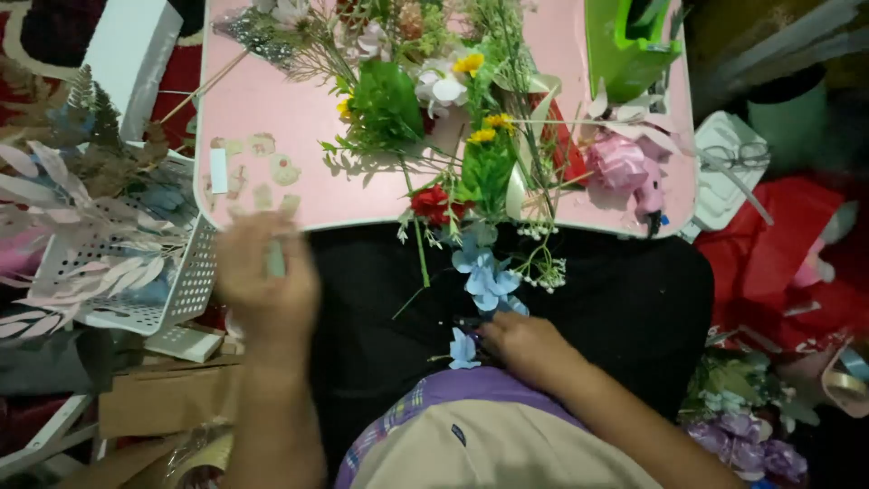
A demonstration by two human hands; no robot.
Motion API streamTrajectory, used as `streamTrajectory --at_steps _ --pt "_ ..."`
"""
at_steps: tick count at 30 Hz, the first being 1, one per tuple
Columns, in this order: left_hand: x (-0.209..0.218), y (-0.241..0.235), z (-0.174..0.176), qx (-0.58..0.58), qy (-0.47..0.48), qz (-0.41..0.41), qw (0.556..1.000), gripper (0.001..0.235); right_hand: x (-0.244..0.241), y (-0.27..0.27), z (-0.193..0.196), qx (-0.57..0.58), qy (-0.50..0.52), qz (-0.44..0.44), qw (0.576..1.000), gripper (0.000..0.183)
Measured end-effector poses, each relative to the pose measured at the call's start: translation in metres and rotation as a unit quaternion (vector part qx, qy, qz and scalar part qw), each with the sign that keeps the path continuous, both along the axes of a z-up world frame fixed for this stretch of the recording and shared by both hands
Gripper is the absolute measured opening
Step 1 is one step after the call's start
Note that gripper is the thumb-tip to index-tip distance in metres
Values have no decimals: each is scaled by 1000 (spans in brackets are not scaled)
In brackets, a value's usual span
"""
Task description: Trimming the stems of artificial flowers using wire cutters on a small table
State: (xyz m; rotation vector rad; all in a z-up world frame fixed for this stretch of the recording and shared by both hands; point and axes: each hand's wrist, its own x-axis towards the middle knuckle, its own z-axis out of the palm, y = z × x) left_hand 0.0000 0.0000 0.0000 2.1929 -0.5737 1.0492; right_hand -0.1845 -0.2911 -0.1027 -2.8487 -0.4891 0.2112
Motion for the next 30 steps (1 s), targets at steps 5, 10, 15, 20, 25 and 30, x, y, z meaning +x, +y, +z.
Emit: streamTrajectory --at_steps 5,10,15,20,25,30 --pt "-44 -61 33 -7 40 -132 990 20 -11 2 -21 -47 -85 5 995 6" --pt "-93 -102 12 -1 59 -237 970 21 -16 -5 -41 -101 -202 2 974 7" --pt "-103 -127 -40 184 84 -248 947 27 -14 -3 -32 -127 -216 -2 968 13" --pt "-91 -142 -74 414 111 -197 882 63 -13 -4 -55 -157 -284 -6 946 11" --pt "-78 -146 -94 404 61 -176 896 48 -21 -10 -5 -110 -242 -13 964 10" --pt "-70 -140 -101 359 37 -227 905 26 -17 -21 85 81 104 -36 991 22"
